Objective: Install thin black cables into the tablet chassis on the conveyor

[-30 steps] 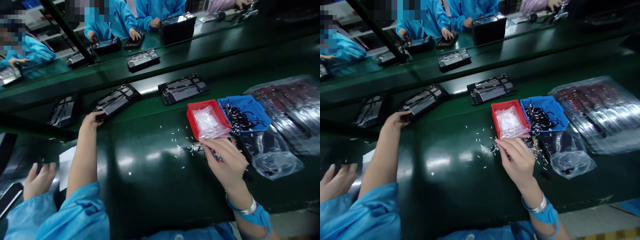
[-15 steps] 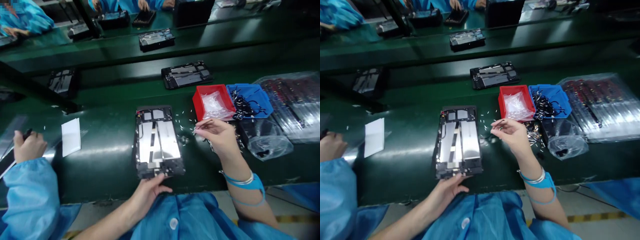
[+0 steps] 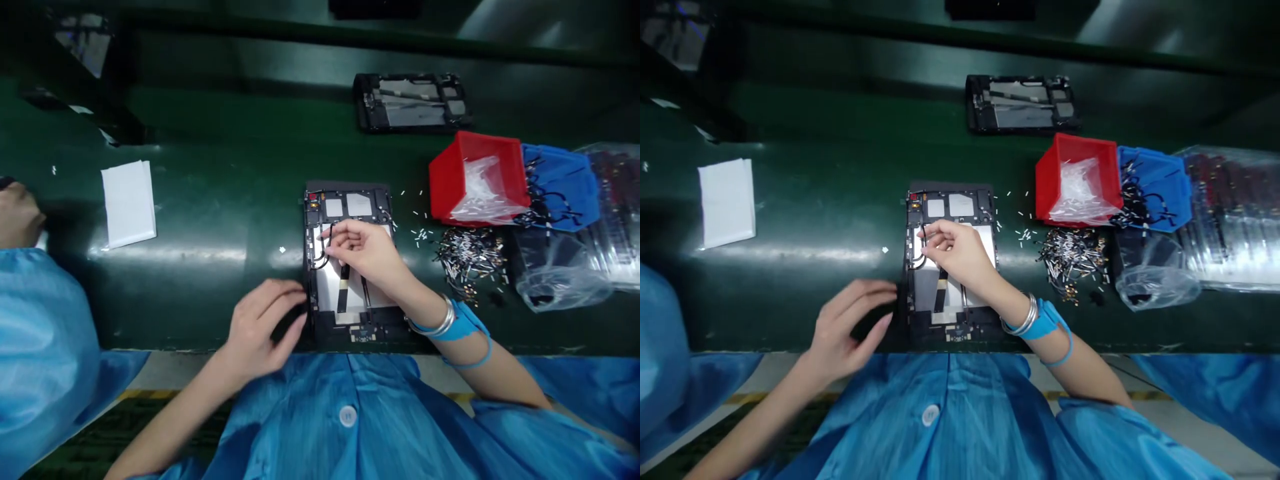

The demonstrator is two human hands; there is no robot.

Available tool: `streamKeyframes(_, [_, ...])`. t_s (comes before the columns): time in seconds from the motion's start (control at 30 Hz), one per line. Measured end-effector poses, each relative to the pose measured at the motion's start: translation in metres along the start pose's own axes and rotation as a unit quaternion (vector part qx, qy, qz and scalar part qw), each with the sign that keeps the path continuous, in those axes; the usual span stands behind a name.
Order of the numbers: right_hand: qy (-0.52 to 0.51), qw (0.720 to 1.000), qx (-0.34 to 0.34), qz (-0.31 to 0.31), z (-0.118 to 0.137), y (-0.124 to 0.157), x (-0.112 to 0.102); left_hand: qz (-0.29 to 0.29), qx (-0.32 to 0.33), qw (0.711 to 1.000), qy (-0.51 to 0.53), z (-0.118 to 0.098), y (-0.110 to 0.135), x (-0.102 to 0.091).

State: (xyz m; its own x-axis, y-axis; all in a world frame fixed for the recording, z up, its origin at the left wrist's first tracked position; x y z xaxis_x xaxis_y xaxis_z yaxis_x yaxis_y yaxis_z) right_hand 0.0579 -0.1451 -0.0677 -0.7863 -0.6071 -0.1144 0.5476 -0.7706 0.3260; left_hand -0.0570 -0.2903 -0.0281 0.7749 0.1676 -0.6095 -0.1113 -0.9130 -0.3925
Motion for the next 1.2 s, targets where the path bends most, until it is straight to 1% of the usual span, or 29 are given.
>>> streamKeyframes(0.03, [0.015,1.0,-0.003,-0.005,0.0,-0.001,0.0,-0.002,0.023,0.995,-0.094,0.006,-0.001,-0.001])
streamKeyframes(0.07, [0.029,0.999,-0.007,-0.009,0.0,-0.002,-0.001,0.012,0.041,0.986,-0.162,0.012,-0.001,0.002])
streamKeyframes(0.1, [0.043,0.999,-0.011,-0.012,0.0,-0.003,-0.001,0.032,0.058,0.977,-0.205,0.017,-0.001,0.006])
streamKeyframes(0.17, [0.069,0.997,-0.018,-0.017,0.002,-0.003,-0.001,0.068,0.082,0.964,-0.242,0.024,-0.002,0.014])
streamKeyframes(0.23, [0.092,0.995,-0.019,-0.02,0.003,-0.003,-0.001,0.084,0.093,0.958,-0.257,0.027,-0.002,0.017])
streamKeyframes(0.3, [0.106,0.994,-0.019,-0.021,0.004,-0.004,-0.001,0.09,0.095,0.955,-0.265,0.027,-0.002,0.018])
streamKeyframes(0.4, [0.118,0.992,-0.026,-0.018,0.008,-0.005,-0.003,0.089,0.086,0.958,-0.258,0.025,-0.003,0.018])
streamKeyframes(0.47, [0.132,0.991,-0.027,-0.012,0.012,-0.007,-0.005,0.089,0.074,0.962,-0.247,0.025,-0.004,0.019])
streamKeyframes(0.6, [0.188,0.982,-0.028,-0.001,0.017,-0.012,-0.011,0.106,0.049,0.963,-0.243,0.025,-0.01,0.022])
streamKeyframes(0.73, [0.231,0.972,-0.037,0.007,0.019,-0.018,-0.012,0.099,0.075,0.958,-0.26,0.02,-0.015,0.023])
streamKeyframes(0.83, [0.256,0.966,-0.032,0.013,0.02,-0.021,-0.01,0.118,0.099,0.95,-0.273,0.019,-0.017,0.026])
streamKeyframes(1.0, [0.315,0.949,-0.02,0.014,0.025,-0.023,-0.006,0.138,0.118,0.943,-0.279,0.024,-0.017,0.028])
streamKeyframes(1.07, [0.334,0.942,-0.023,0.011,0.026,-0.024,-0.006,0.153,0.126,0.942,-0.27,0.025,-0.018,0.029])
streamKeyframes(1.2, [0.352,0.936,-0.025,0.007,0.026,-0.024,-0.004,0.203,0.142,0.94,-0.235,0.028,-0.02,0.03])
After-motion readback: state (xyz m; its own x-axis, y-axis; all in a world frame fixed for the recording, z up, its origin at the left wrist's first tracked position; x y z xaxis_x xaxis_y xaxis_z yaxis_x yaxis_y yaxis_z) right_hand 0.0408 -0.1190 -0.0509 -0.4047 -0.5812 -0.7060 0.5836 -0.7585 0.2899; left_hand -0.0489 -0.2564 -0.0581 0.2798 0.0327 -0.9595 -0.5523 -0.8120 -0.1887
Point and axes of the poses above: each hand's wrist, its own y-axis away from the middle knuckle, its own x-axis out of the palm, z = x × y, the point moved 6 cm from there along -y, towards the middle knuckle, and after that the axes turned 3 degrees about x, right-handed, at the moved point
